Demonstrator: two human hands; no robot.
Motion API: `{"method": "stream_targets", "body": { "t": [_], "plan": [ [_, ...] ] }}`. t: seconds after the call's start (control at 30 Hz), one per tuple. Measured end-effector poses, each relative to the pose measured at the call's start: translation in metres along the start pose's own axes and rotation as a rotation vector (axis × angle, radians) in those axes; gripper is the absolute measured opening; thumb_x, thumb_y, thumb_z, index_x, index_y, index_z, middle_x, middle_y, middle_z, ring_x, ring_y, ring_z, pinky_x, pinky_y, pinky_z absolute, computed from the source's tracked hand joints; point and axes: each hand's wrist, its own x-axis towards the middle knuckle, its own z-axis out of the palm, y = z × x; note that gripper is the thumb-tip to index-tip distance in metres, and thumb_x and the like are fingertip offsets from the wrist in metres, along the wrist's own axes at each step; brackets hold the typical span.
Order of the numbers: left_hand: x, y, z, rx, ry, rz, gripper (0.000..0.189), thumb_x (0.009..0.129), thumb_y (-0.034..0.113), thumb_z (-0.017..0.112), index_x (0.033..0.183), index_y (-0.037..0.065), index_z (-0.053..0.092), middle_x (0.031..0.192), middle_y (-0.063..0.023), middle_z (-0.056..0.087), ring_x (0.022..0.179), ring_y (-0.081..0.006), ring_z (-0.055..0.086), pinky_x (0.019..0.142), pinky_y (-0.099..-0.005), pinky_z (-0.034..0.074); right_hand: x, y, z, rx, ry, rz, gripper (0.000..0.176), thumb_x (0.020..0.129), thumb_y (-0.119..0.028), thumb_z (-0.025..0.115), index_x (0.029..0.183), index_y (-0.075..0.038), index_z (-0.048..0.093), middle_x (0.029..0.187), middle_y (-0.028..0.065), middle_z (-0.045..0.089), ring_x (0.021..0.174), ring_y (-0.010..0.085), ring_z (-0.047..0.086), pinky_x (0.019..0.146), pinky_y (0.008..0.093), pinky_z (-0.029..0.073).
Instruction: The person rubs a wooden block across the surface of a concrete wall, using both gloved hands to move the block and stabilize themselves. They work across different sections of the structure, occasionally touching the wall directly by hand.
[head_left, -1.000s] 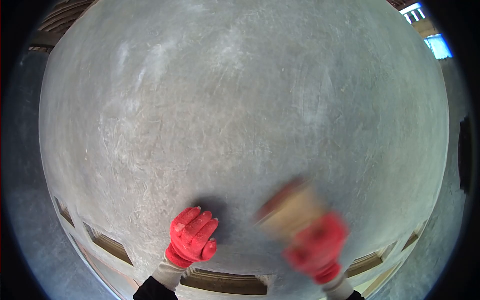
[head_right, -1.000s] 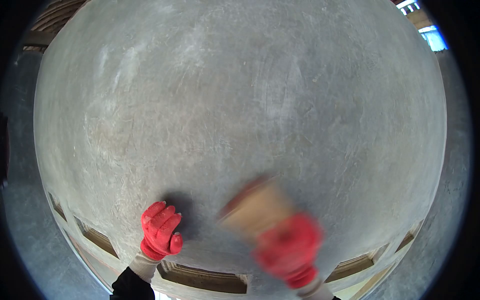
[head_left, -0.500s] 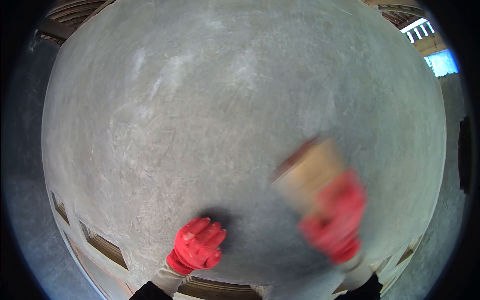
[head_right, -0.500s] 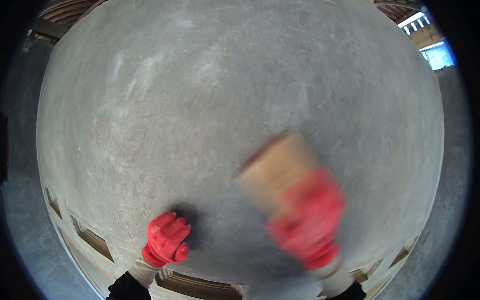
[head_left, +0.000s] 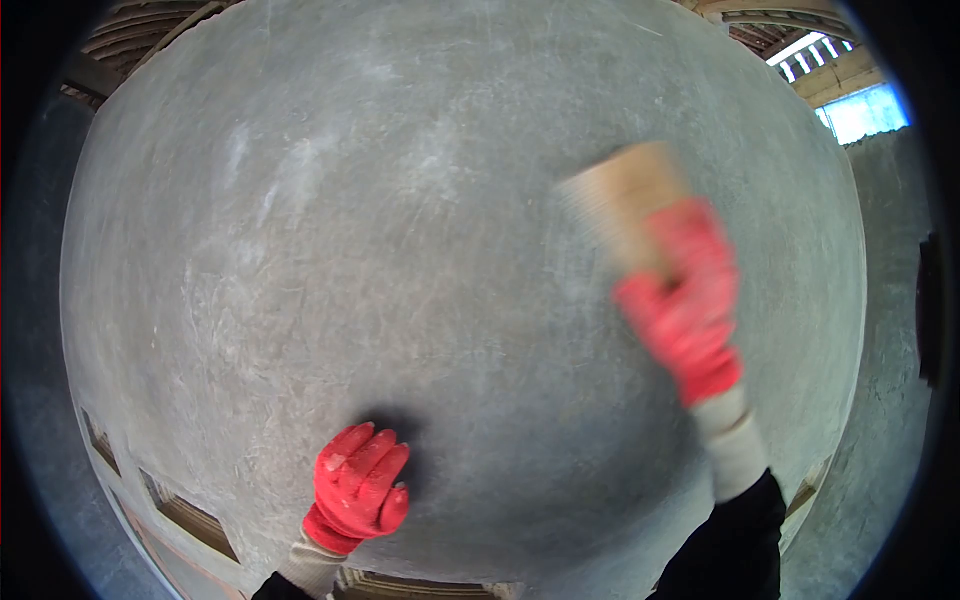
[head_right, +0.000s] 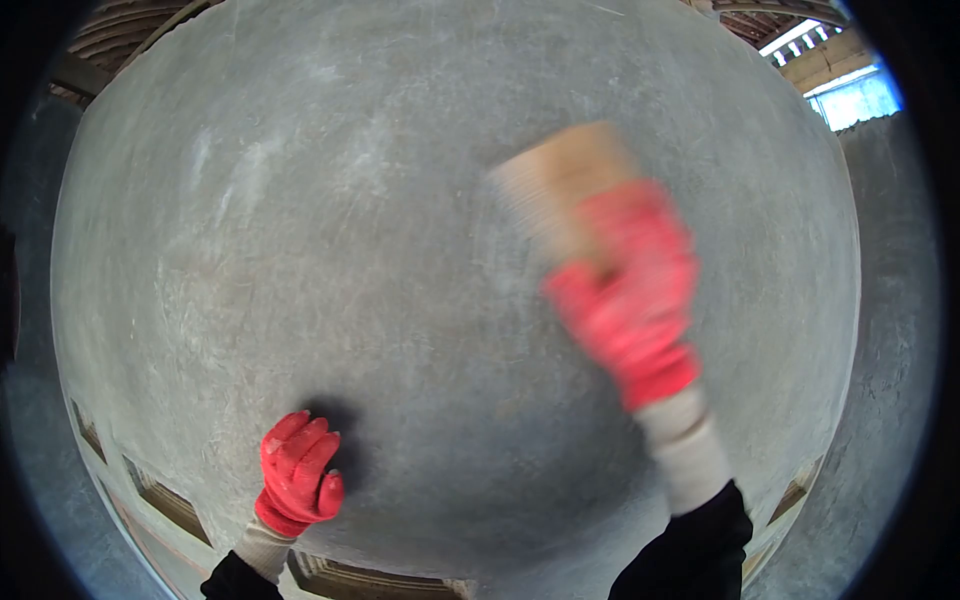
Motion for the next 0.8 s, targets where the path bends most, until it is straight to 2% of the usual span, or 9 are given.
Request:
{"method": "stream_targets", "body": {
  "t": [0.07,0.2,0.3,0.4,0.5,0.57,0.67,0.77,0.8],
  "plan": [
    [-0.001,-0.001,-0.001,0.018,0.002,-0.016,0.034,0.081,0.023,0.055,0.108,0.005,0.064,0.112,-0.0126,0.062,0.106,-0.0335,0.056,0.088,-0.0457,0.049,0.01,-0.073,-0.007,0.199,-0.378,-0.115,0.059,0.068,-0.031,0.08,0.121,-0.011,0.064,0.122,0.0173,0.06,0.113,0.0363,0.057,0.095,0.0481,0.046],
    [0.001,0.002,-0.002,0.03,-0.006,-0.029,0.034,0.079,0.022,0.056,0.108,0.006,0.065,0.112,-0.012,0.062,0.106,-0.0334,0.056,0.086,-0.0453,0.05,0.013,0.02,-0.001,-0.011,-0.08,-0.036,0.063,0.069,-0.032,0.081,0.124,-0.009,0.062,0.129,0.0179,0.056,0.115,0.0374,0.057,0.097,0.0474,0.046],
    [0.001,0.0,-0.002,0.005,-0.001,-0.024,0.033,0.078,0.021,0.058,0.108,0.007,0.065,0.112,-0.0113,0.062,0.106,-0.033,0.056,0.087,-0.0454,0.05,0.029,0.164,-0.01,-0.152,0.064,0.667,0.06,0.079,-0.032,0.075,0.128,-0.002,0.058,0.131,0.0176,0.055,0.118,0.0288,0.058,0.1,0.0367,0.047],
    [0.002,0.001,-0.001,-0.034,-0.021,-0.007,0.034,0.078,0.021,0.058,0.108,0.006,0.064,0.112,-0.011,0.062,0.103,-0.0327,0.058,0.086,-0.0452,0.051,0.072,0.12,0.005,-0.324,0.008,0.787,0.058,0.084,-0.03,0.072,0.132,-0.001,0.056,0.128,0.0158,0.057,0.115,0.0288,0.058,0.098,0.0364,0.047],
    [0.002,0.003,0.0,0.035,-0.011,-0.025,0.034,0.078,0.021,0.058,0.108,0.006,0.064,0.111,-0.0113,0.062,0.103,-0.0329,0.058,0.086,-0.045,0.051,0.088,0.025,0.061,0.113,-0.055,-0.018,0.057,0.076,-0.023,0.081,0.128,-0.006,0.06,0.13,0.0156,0.056,0.115,0.032,0.057,0.097,0.0389,0.048],
    [0.004,0.007,0.003,0.032,-0.03,-0.041,0.035,0.078,0.021,0.057,0.108,0.006,0.064,0.112,-0.0121,0.062,0.105,-0.034,0.057,0.087,-0.0454,0.05,0.094,-0.046,0.074,0.053,-0.196,-0.157,0.053,0.076,-0.016,0.081,0.125,-0.005,0.062,0.126,0.0161,0.058,0.117,0.0312,0.056,0.1,0.0378,0.045],
    [0.008,0.008,0.006,0.102,-0.049,-0.142,0.037,0.079,0.022,0.058,0.111,0.004,0.063,0.115,-0.0136,0.06,0.111,-0.0366,0.054,0.091,-0.0467,0.049,0.112,0.025,0.087,0.084,-0.011,-0.127,0.057,0.074,-0.037,0.079,0.123,-0.01,0.064,0.125,0.0176,0.061,0.112,0.0331,0.059,0.098,0.0392,0.048],
    [0.008,0.009,0.007,0.109,-0.063,-0.146,0.037,0.078,0.022,0.058,0.109,0.005,0.064,0.116,-0.0132,0.06,0.111,-0.0364,0.054,0.091,-0.0472,0.048,0.119,0.155,0.055,-0.028,-0.004,0.439,0.073,0.081,-0.05,0.071,0.132,0.0,0.055,0.128,0.0162,0.061,0.116,0.0271,0.06,0.1,0.0349,0.046],
    [0.006,0.009,0.009,0.106,-0.046,-0.135,0.036,0.077,0.024,0.059,0.108,0.005,0.065,0.115,-0.0132,0.06,0.112,-0.0361,0.053,0.092,-0.0482,0.048,0.126,0.164,0.033,0.096,-0.098,0.874,0.078,0.08,-0.049,0.071,0.138,-0.002,0.051,0.132,0.0156,0.058,0.117,0.0278,0.059,0.102,0.036,0.045]
  ]
}}
